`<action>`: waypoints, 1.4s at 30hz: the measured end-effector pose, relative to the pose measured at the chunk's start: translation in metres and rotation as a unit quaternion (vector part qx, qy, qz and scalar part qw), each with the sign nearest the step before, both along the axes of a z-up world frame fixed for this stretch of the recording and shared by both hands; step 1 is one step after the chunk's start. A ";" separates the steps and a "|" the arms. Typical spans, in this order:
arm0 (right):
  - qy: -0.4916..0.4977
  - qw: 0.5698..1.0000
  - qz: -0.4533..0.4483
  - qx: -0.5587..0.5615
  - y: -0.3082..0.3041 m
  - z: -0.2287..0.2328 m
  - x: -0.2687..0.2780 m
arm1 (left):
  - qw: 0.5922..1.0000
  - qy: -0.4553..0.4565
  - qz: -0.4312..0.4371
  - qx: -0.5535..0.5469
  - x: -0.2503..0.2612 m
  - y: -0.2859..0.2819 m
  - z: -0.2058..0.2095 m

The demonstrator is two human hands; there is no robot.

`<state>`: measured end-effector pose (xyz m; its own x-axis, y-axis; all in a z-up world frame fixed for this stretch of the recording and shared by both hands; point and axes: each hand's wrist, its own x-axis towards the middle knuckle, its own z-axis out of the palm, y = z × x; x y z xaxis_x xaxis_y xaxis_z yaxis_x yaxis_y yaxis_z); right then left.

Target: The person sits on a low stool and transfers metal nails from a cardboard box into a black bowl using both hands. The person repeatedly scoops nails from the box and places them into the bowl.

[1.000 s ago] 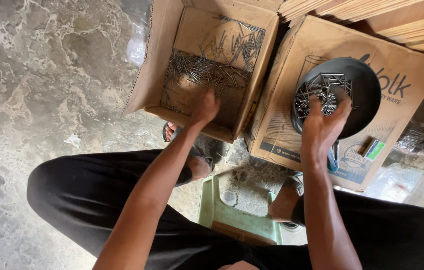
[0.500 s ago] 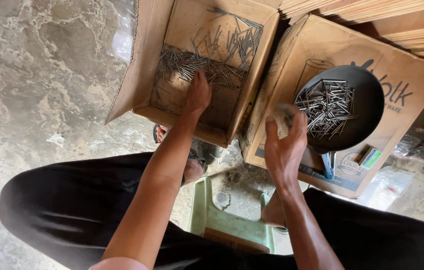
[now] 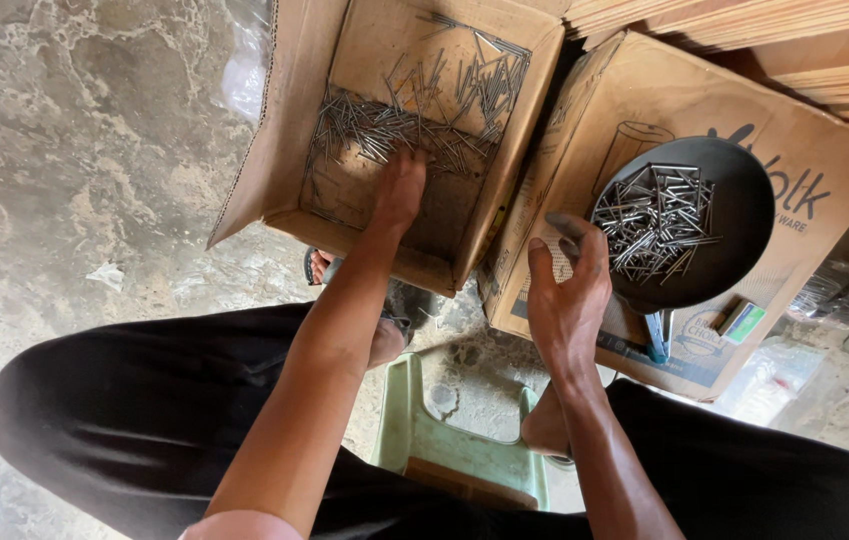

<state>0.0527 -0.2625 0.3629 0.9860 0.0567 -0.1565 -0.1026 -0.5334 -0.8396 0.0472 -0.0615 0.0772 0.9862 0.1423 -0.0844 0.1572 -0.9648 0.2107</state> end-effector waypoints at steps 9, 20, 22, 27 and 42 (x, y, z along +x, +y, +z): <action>0.008 1.000 0.001 0.006 0.000 0.004 0.000 | 0.996 0.060 0.055 -0.031 -0.016 0.001 -0.062; 0.023 0.997 0.020 0.068 -0.007 0.022 0.007 | 0.897 0.030 0.294 -0.329 0.001 -0.085 0.140; 0.022 0.998 0.018 0.062 -0.016 0.021 0.010 | 0.879 0.022 0.260 -0.399 0.007 -0.116 0.199; 0.035 0.982 -0.052 0.179 -0.024 0.022 0.020 | 0.905 -0.263 -0.031 -0.334 0.002 -0.162 0.222; 0.029 0.982 -0.156 0.102 -0.044 0.026 0.024 | 0.932 0.056 0.103 -0.343 -0.032 -0.041 0.046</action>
<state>0.0764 -0.3063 0.3890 0.9500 -0.2106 -0.2303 -0.2856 -0.2888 -0.9138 0.0152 -0.1030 0.1235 0.9233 0.2029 -0.3262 0.3829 -0.5550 0.7385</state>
